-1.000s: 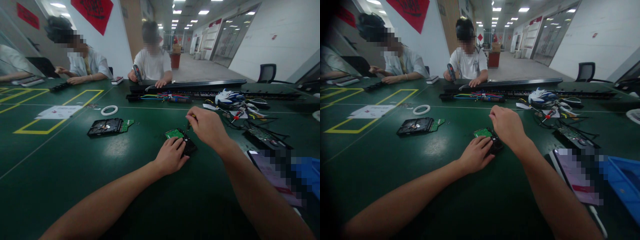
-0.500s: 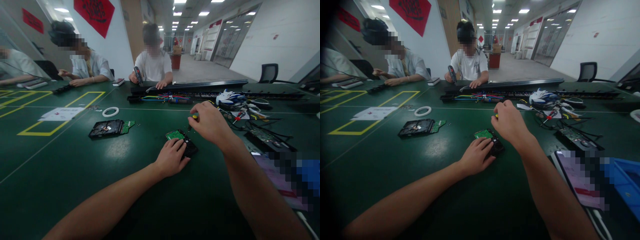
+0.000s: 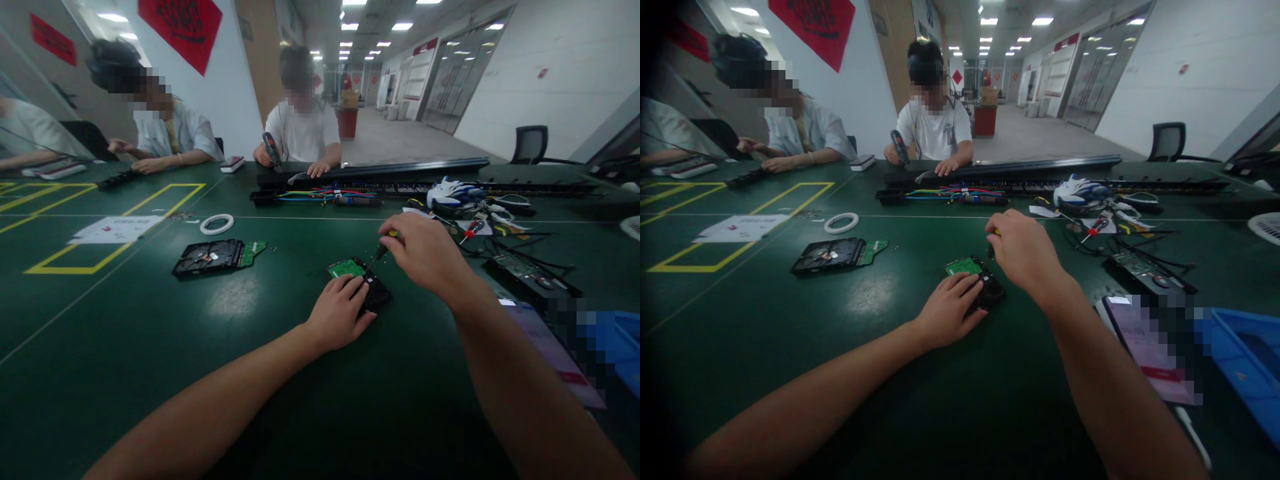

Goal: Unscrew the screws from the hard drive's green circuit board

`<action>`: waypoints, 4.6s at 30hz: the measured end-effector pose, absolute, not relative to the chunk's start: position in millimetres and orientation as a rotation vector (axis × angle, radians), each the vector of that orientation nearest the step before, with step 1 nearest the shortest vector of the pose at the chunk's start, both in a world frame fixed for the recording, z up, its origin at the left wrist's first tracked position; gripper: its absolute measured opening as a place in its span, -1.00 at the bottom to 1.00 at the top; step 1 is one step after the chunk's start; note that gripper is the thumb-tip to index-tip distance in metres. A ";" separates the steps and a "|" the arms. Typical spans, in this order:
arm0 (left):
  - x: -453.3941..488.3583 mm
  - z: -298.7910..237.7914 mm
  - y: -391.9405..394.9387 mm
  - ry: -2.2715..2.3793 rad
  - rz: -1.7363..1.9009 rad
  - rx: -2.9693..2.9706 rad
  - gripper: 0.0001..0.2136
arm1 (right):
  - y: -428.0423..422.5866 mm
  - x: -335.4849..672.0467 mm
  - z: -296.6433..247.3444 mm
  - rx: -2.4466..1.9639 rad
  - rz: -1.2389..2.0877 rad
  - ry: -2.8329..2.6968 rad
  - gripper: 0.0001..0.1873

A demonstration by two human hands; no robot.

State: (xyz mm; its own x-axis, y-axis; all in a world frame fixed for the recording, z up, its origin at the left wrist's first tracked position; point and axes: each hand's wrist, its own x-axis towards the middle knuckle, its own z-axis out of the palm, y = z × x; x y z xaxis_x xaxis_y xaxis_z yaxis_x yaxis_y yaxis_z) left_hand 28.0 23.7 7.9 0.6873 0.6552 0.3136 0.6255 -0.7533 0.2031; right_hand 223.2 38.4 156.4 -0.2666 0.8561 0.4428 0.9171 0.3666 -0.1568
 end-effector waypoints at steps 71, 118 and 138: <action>27.0 7.4 24.0 1.063 0.589 2.829 -0.39 | 43.9 223.0 146.1 -1.360 -0.171 -2.123 -0.87; 27.1 6.7 24.1 1.065 0.592 2.823 -0.40 | 42.7 222.0 145.7 -1.345 -0.103 -2.236 -0.63; 26.5 9.1 23.7 1.059 0.588 2.820 -0.41 | 44.2 223.2 142.7 -1.481 -0.222 -2.184 -0.81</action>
